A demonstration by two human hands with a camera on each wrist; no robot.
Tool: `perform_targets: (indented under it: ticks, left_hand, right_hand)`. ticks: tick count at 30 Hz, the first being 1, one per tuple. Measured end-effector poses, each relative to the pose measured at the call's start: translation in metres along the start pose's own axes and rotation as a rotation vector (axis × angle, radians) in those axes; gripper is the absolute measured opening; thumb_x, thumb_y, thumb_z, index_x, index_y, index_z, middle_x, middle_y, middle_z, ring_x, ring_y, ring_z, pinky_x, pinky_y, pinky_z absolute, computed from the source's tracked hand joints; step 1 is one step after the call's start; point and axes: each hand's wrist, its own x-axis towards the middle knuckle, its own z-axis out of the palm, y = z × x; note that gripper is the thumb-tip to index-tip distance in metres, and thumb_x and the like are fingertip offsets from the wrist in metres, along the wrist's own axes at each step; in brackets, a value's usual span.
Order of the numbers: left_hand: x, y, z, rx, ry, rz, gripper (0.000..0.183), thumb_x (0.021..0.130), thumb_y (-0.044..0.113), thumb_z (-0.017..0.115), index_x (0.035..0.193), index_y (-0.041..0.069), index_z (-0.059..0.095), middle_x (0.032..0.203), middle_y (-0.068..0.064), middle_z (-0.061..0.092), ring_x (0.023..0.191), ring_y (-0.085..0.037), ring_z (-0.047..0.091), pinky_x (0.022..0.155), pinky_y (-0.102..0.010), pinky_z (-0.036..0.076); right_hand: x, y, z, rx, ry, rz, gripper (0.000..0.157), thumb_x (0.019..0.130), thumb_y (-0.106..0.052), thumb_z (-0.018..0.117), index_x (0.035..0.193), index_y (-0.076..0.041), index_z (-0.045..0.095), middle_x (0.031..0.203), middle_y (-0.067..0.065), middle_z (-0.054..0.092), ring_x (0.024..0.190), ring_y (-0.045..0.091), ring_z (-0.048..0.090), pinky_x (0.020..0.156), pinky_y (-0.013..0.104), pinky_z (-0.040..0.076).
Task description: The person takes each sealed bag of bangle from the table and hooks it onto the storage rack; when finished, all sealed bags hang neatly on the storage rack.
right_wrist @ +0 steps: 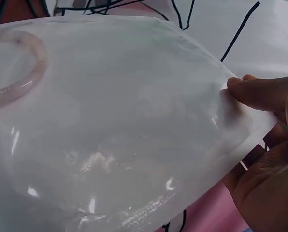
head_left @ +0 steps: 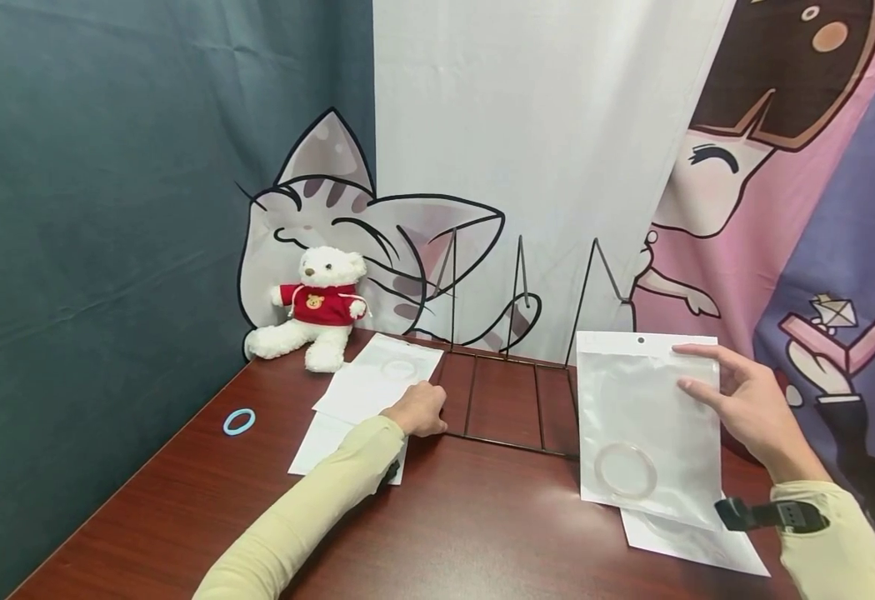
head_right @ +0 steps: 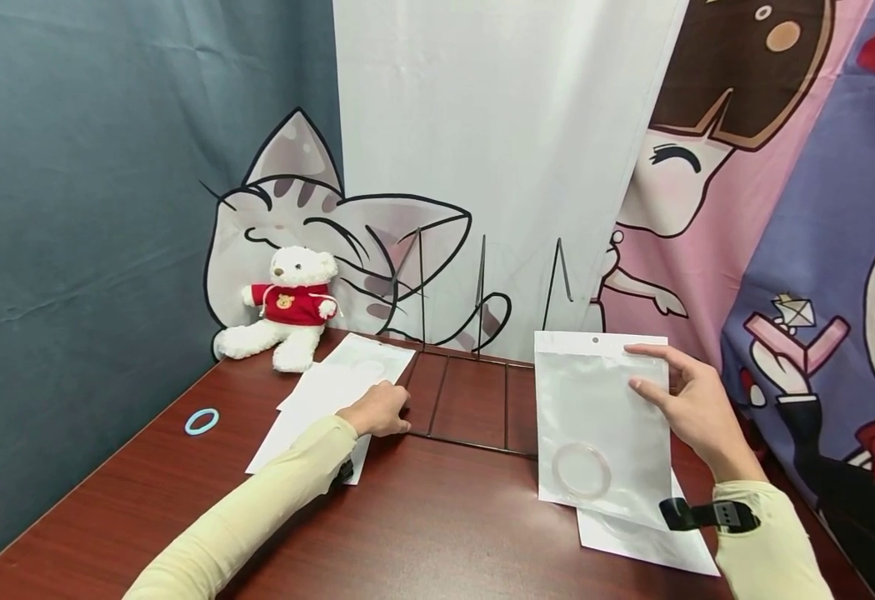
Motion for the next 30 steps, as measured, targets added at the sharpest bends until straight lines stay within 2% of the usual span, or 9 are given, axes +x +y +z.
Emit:
perform_targets:
  ticks: [7,11,17,22,26,30]
  left_hand:
    - [0.001,0.002,0.002,0.001,-0.005,-0.005,0.025,0.079,0.022,0.083,0.07,0.008,0.064,0.072,-0.006,0.067,0.077,-0.026,0.067,0.074,-0.037,0.057]
    - [0.002,0.002,0.003,-0.011,-0.011,-0.018,0.025,0.079,0.021,0.083,0.069,0.008,0.065,0.072,-0.006,0.067,0.076,-0.026,0.067,0.074,-0.037,0.057]
    - [0.002,0.004,0.004,-0.013,-0.012,-0.009,0.024,0.08,0.018,0.082,0.069,0.008,0.063,0.072,-0.006,0.066,0.075,-0.024,0.066,0.072,-0.036,0.056]
    - [0.002,0.005,0.004,-0.018,-0.016,-0.006,0.023,0.079,0.012,0.079,0.067,0.009,0.061,0.07,-0.006,0.063,0.069,-0.021,0.06,0.066,-0.033,0.053]
    - [0.003,0.005,0.003,-0.016,-0.017,-0.018,0.024,0.079,0.009,0.078,0.064,0.009,0.059,0.066,-0.004,0.059,0.064,-0.019,0.055,0.062,-0.031,0.049]
    - [0.004,0.006,0.0,-0.002,-0.011,0.0,0.024,0.079,0.009,0.078,0.064,0.009,0.059,0.065,-0.003,0.057,0.064,-0.018,0.052,0.062,-0.031,0.05]
  right_hand:
    - [-0.003,-0.011,-0.002,-0.015,0.029,-0.009,0.048,0.087,-0.008,0.076,0.133,-0.014,0.064,0.075,-0.017,0.067,0.063,0.0,0.059,0.055,0.019,0.047]
    - [-0.002,-0.019,-0.002,-0.01,0.044,-0.003,0.047,0.087,-0.006,0.076,0.132,-0.012,0.064,0.076,-0.012,0.07,0.064,0.002,0.06,0.056,0.019,0.047]
    - [-0.001,-0.031,-0.002,0.003,0.031,-0.003,0.046,0.087,-0.003,0.075,0.131,-0.01,0.064,0.075,-0.012,0.071,0.062,0.002,0.064,0.055,0.02,0.05]
    - [0.0,-0.041,-0.002,0.013,0.053,-0.028,0.046,0.086,-0.002,0.075,0.13,-0.01,0.065,0.073,-0.012,0.071,0.06,0.002,0.063,0.054,0.02,0.05]
    - [0.002,-0.05,-0.001,0.08,0.068,-0.057,0.046,0.086,0.002,0.074,0.13,-0.007,0.064,0.079,-0.017,0.072,0.063,-0.001,0.064,0.056,0.018,0.05]
    - [0.004,-0.057,0.0,0.27,0.063,-0.101,0.046,0.086,0.009,0.07,0.13,0.0,0.062,0.09,-0.013,0.075,0.071,0.0,0.069,0.06,0.017,0.053]
